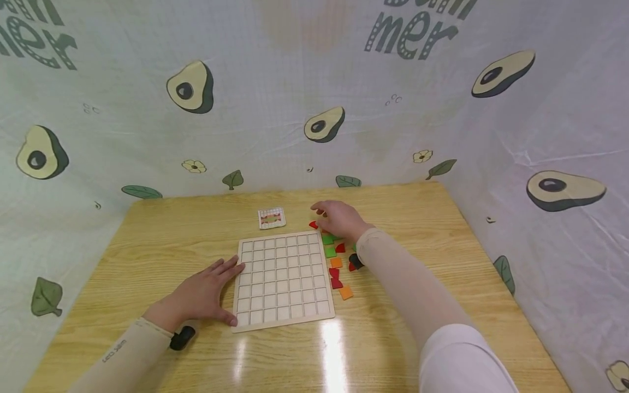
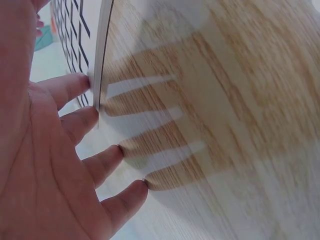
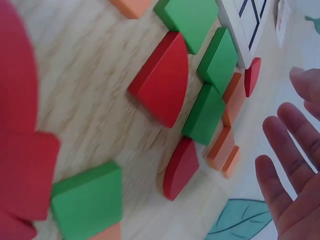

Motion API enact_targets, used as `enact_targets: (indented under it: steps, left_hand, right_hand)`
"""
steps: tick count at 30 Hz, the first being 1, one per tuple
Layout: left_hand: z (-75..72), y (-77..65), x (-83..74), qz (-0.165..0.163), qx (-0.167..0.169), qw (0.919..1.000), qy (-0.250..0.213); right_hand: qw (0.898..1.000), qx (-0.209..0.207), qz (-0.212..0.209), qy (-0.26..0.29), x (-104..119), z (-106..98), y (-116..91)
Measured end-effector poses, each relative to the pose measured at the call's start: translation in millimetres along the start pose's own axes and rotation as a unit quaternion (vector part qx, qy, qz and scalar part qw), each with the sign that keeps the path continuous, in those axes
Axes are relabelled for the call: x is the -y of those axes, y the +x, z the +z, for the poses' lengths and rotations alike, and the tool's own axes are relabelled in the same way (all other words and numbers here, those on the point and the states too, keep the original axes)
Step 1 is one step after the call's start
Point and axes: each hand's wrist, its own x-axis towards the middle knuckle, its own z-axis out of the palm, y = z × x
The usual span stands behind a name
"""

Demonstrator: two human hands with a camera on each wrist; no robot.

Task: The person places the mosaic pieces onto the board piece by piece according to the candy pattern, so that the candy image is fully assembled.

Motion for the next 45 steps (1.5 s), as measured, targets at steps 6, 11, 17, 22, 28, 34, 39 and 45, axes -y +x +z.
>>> enact_targets:
  steps: [6, 11, 17, 22, 28, 34, 39, 45]
  left_hand:
    - [-0.5, 0.9, -1.8, 0.001, 0.006, 1.0000, -0.003]
    - [0.4, 2.3, -1.8, 0.000, 0.006, 1.0000, -0.004]
    - [1.2, 1.4, -1.7, -0.003, 0.009, 0.9999, -0.006]
    - [0.2, 0.2, -2.1, -0.003, 0.003, 1.0000, -0.006]
    - [2.3, -0.1, -0.6, -0.003, 0.002, 1.0000, -0.001]
    - [1.1, -0.9, -0.3, -0.002, 0.000, 1.0000, -0.002]
    - [-0.4, -1.4, 0.0, -0.003, 0.001, 1.0000, -0.002]
    - [1.2, -2.3, 2.8, -0.001, 0.000, 1.0000, -0.001]
  right_hand:
    - [0.999, 0.034, -0.008, -0.041, -0.4, 3.7, 7.8]
    - [0.995, 0.033, -0.016, -0.088, -2.9, 9.4, 10.0]
    - [0.994, 0.028, -0.018, -0.105, -1.7, 12.2, 10.8]
    - [0.992, 0.029, -0.033, -0.119, -5.6, 13.3, 11.0]
    - [0.990, 0.049, -0.058, -0.115, -8.4, 8.3, 11.9]
    - [0.988, 0.060, -0.076, -0.119, -6.7, 5.1, 14.8]
    - [0.985, 0.058, -0.096, -0.132, -7.6, 7.3, 17.1]
    - [0.984, 0.051, -0.101, -0.139, -9.7, 10.8, 18.7]
